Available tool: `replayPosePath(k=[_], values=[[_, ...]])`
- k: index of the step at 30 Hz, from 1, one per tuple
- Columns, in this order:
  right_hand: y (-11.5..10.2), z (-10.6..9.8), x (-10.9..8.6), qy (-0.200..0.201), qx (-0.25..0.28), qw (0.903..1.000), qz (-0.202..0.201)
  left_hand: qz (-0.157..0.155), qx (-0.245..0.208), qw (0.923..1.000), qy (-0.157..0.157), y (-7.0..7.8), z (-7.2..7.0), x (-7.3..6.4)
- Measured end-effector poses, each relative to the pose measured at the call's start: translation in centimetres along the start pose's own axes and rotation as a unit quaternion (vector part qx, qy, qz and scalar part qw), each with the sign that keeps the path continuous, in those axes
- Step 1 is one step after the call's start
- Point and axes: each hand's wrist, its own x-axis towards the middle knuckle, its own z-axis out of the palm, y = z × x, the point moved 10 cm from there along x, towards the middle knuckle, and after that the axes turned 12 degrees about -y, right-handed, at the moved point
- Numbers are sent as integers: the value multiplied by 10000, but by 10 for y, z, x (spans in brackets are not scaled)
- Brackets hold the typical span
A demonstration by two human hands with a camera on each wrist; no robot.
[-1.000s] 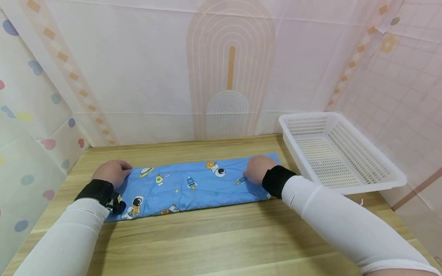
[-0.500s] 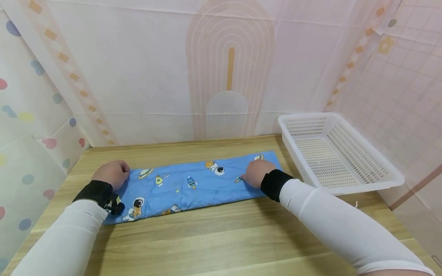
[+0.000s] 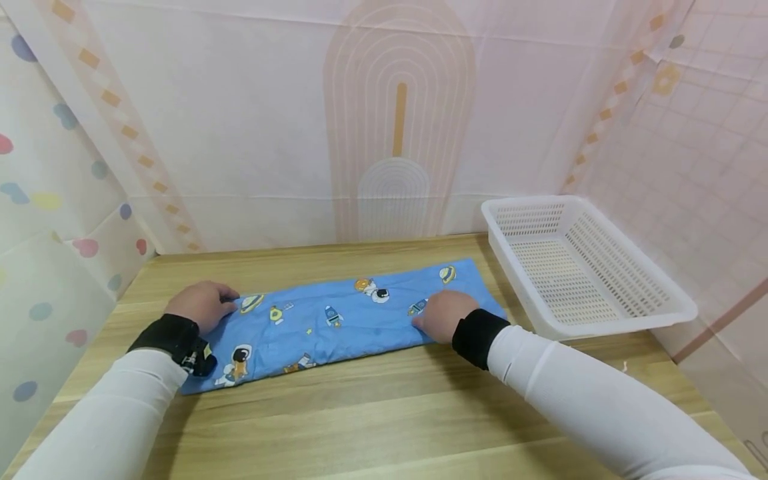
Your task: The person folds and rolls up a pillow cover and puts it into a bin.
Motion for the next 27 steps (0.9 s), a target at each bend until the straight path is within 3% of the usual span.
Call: replayPosePath(k=[13,19,27], values=[[18,2,12,-140,195,9992,322,251,-585,9973,-359,7,10,-12],[25,-2,15,-93,324,9984,453,393,-665,9953,-579,20,17,-20],[21,-1,9,-200,459,9968,631,531,-692,9933,-763,23,24,-23]])
